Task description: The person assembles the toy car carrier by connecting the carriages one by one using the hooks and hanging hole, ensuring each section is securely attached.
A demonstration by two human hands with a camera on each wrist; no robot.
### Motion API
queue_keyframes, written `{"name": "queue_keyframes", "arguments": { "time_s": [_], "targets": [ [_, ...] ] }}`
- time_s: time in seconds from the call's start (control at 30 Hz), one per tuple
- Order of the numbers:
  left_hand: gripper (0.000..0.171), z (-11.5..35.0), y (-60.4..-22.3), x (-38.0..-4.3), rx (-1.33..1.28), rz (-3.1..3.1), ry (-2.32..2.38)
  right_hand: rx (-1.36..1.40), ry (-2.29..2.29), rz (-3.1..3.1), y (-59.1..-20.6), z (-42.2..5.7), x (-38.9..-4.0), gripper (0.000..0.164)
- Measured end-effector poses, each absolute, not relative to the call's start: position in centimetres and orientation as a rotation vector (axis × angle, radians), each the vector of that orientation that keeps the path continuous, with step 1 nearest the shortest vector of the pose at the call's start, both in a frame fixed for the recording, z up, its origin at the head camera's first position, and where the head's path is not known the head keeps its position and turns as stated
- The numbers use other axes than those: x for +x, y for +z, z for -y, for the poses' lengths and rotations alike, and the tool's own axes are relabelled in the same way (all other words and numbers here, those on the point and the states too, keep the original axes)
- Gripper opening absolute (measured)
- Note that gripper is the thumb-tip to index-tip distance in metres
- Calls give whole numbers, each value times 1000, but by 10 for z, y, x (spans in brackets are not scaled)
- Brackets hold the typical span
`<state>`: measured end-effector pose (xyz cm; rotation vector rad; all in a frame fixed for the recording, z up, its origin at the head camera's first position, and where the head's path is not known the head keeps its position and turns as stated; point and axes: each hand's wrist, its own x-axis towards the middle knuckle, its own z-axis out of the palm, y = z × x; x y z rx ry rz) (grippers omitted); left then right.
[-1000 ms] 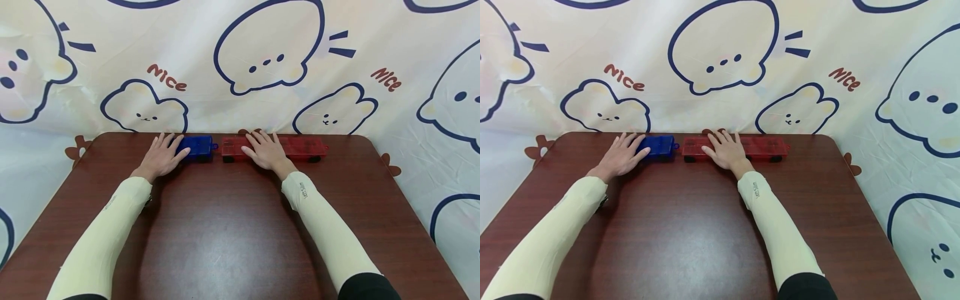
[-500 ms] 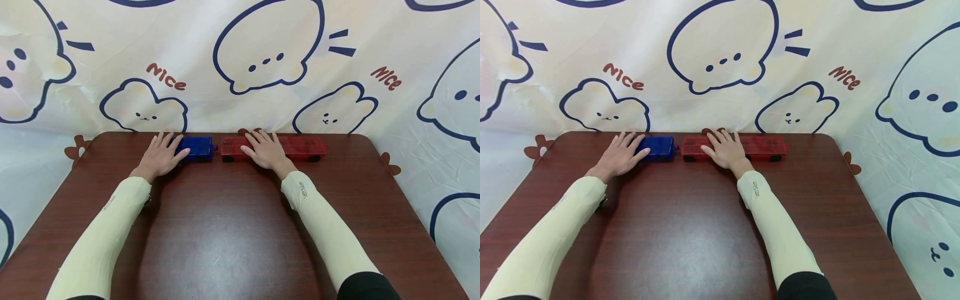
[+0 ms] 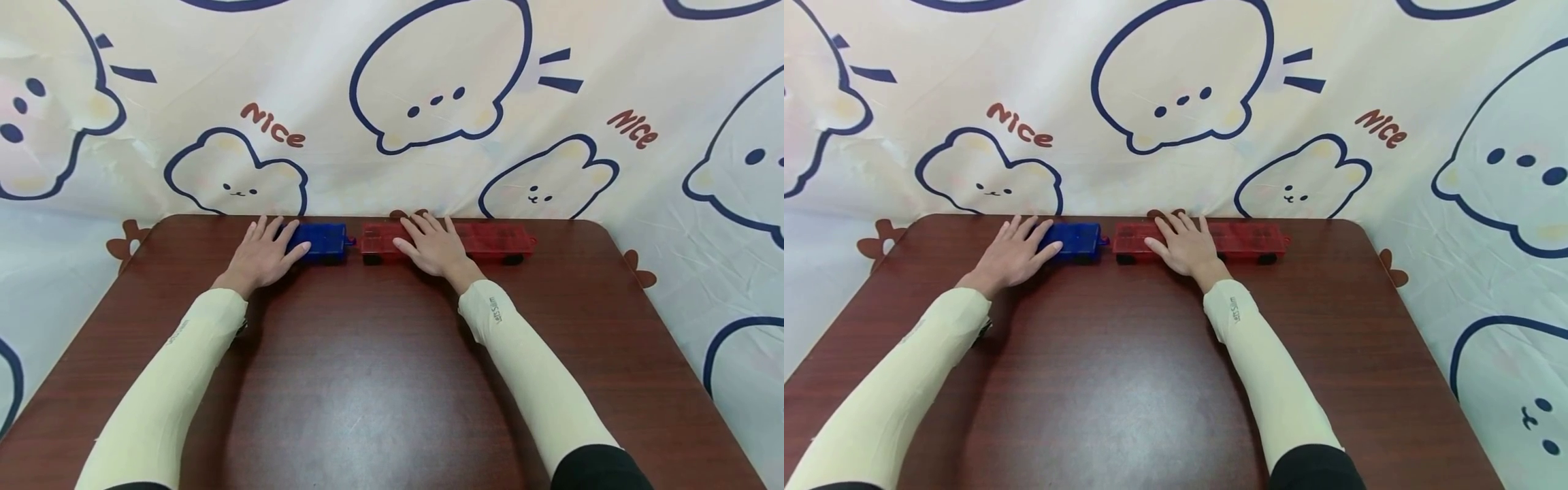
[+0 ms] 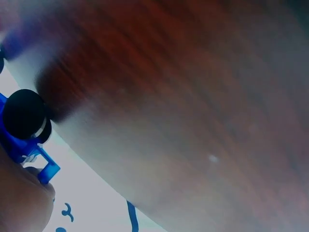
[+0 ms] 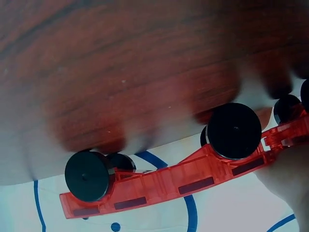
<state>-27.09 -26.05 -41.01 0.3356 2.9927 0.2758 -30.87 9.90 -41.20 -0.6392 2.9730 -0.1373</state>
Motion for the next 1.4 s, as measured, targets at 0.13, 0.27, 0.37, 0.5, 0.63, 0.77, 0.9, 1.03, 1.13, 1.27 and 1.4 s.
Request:
{"name": "queue_keyframes", "arguments": {
  "time_s": [0.13,0.27,0.37,0.5,0.63,0.77,0.9,1.03,1.13,1.27,1.4],
  "targets": [
    [94,260,-407,-272,343,-2993,282,-631,-144,-2981,-412,-99,-310,79],
    [93,260,-406,-273,354,-3001,274,-645,-155,-2991,-414,-100,-311,80],
    [93,260,-406,-272,357,-3008,274,-664,-187,-2998,-415,-101,-310,79],
    [93,257,-404,-272,365,-3030,290,-699,-254,-3023,-415,-102,-309,78],
    [92,253,-402,-273,381,-3046,280,-731,-303,-3049,-413,-105,-307,78],
    [92,248,-400,-275,396,-3055,241,-730,-295,-3059,-411,-108,-306,77],
    [91,245,-401,-275,409,-3071,223,-727,-277,-3073,-410,-114,-306,76],
    [90,242,-401,-274,409,-3087,217,-725,-274,-3084,-408,-118,-304,75],
    [88,239,-399,-272,402,-3100,214,-694,-274,-3085,-407,-122,-302,75],
    [88,235,-398,-271,384,-3114,207,-657,-272,-3094,-406,-128,-299,75],
    [86,232,-396,-270,363,-3127,194,-659,-271,-3116,-405,-135,-299,77]
  ]
}}
